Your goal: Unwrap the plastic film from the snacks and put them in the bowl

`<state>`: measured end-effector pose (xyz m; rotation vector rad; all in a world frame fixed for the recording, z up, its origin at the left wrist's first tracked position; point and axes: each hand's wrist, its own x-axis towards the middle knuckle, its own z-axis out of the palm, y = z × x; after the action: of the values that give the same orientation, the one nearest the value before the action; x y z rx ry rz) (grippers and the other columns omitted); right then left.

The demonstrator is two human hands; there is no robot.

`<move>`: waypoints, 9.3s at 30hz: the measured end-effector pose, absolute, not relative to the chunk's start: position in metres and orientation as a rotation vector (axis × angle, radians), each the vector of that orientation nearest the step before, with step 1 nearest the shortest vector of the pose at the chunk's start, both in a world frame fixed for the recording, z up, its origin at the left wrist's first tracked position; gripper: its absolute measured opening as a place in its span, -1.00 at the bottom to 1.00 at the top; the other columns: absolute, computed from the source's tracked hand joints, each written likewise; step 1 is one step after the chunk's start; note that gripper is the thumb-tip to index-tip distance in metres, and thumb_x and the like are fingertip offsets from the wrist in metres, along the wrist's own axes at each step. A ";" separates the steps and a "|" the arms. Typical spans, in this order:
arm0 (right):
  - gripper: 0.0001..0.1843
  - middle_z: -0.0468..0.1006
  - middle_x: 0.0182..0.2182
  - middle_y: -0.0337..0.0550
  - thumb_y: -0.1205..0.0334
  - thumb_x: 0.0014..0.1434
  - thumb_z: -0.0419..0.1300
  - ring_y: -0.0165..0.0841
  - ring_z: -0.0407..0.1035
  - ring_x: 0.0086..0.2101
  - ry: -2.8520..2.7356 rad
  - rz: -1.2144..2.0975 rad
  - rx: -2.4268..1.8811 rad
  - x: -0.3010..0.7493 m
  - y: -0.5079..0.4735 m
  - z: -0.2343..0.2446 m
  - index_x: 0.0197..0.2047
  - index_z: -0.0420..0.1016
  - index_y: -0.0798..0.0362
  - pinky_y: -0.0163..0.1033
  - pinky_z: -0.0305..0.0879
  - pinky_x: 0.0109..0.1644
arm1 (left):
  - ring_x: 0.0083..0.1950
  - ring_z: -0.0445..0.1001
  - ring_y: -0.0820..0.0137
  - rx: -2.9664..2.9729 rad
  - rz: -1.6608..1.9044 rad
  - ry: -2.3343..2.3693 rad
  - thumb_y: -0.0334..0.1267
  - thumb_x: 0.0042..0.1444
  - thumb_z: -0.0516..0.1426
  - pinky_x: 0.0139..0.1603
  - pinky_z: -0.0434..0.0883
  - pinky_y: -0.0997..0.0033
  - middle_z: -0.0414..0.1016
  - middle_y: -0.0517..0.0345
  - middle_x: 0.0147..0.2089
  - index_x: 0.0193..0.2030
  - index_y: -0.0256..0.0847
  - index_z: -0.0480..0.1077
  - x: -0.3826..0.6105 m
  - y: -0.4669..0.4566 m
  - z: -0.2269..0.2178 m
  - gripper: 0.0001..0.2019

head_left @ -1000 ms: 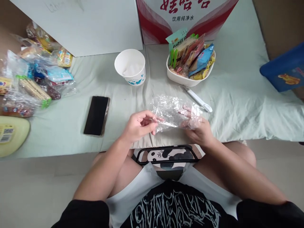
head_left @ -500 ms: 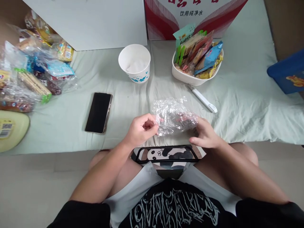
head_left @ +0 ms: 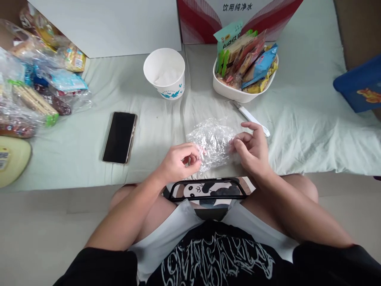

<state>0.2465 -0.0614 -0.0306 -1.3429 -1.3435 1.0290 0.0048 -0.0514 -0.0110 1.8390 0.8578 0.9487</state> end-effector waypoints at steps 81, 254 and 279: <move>-0.88 0.57 -0.41 -0.26 0.16 0.24 0.28 -0.40 0.42 -0.45 -1.928 0.573 -1.018 0.250 -0.061 -0.025 -0.22 0.41 -0.05 -0.24 0.40 -0.36 | -0.05 0.73 0.33 1.855 0.863 1.314 -0.45 0.18 0.07 -0.05 0.65 0.38 0.75 0.18 -0.08 -0.20 -0.16 0.61 -0.008 -0.043 -0.018 -0.73; -0.14 0.48 -0.23 -0.15 -0.10 0.08 0.43 -0.24 0.43 -0.28 -1.404 1.249 -1.303 0.224 -0.053 -0.034 0.28 0.10 -0.05 -0.06 0.41 -0.18 | -0.51 0.44 0.52 1.415 1.069 1.116 0.07 0.30 0.21 -0.48 0.40 0.55 0.48 0.25 -0.50 -0.14 -0.21 0.52 0.040 -0.039 -0.039 -0.65; -0.57 0.42 -0.36 -0.21 -0.28 0.26 0.19 -0.36 0.30 -0.39 -1.313 1.442 -1.028 0.237 -0.052 -0.031 -0.22 0.39 -0.07 -0.19 0.29 -0.31 | -0.53 0.36 0.54 1.231 0.925 0.878 0.05 0.22 0.28 -0.54 0.32 0.52 0.49 0.21 -0.45 -0.20 -0.13 0.58 0.033 -0.030 -0.031 -0.72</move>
<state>0.2373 -0.0515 -0.0308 -1.0279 -1.3131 1.4417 0.0327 -0.0295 -0.0313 1.2309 0.8784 0.9250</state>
